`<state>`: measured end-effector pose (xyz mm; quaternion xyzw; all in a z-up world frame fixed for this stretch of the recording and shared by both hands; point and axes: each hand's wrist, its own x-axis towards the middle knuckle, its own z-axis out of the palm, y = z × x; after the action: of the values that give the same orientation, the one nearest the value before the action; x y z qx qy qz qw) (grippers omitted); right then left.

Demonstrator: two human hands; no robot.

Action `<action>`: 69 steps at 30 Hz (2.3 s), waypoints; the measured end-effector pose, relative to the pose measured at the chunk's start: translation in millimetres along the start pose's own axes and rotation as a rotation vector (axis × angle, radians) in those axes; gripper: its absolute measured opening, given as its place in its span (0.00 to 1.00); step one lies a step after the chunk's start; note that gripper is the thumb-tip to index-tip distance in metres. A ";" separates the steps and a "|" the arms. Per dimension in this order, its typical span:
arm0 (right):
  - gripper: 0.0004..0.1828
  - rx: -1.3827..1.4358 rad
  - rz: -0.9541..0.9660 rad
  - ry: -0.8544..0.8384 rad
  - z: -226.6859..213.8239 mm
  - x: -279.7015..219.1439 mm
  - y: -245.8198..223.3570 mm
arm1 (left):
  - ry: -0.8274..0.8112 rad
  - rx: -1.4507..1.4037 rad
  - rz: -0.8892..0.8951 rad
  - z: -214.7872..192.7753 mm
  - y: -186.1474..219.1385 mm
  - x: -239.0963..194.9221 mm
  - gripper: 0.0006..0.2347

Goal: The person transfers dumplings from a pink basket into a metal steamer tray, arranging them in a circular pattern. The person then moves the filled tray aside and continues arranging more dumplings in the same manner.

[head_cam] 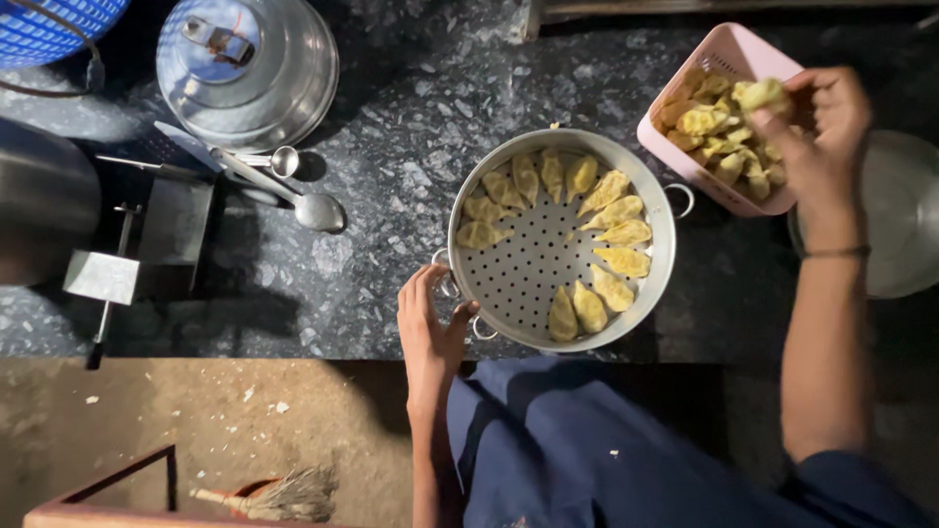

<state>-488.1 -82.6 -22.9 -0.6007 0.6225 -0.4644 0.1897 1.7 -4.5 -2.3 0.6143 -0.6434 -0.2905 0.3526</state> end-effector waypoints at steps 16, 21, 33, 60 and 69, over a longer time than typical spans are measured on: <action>0.16 -0.168 -0.334 -0.467 155.8 -49.8 -165.8 | 0.021 0.028 0.033 0.5 -11.9 1.3 0.28; 0.24 -0.513 -0.372 -0.674 220.9 -57.7 -188.3 | 0.046 0.052 0.052 2.3 -10.6 -3.9 0.27; 0.28 -0.410 -0.069 -0.684 250.0 -73.2 -133.8 | 0.067 -0.044 0.037 -0.1 -12.0 -7.9 0.27; 0.18 0.226 0.111 -0.623 148.1 -41.2 -141.7 | 0.001 -0.019 0.035 -3.4 -8.0 1.9 0.28; 0.20 -0.457 0.235 0.035 -20.7 30.7 123.2 | -0.029 0.040 0.048 -5.8 -4.7 3.2 0.28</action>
<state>-581.3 -122.7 -102.0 -0.5433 0.7801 -0.2966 0.0910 9.2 -7.6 -2.4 0.6014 -0.6687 -0.2781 0.3375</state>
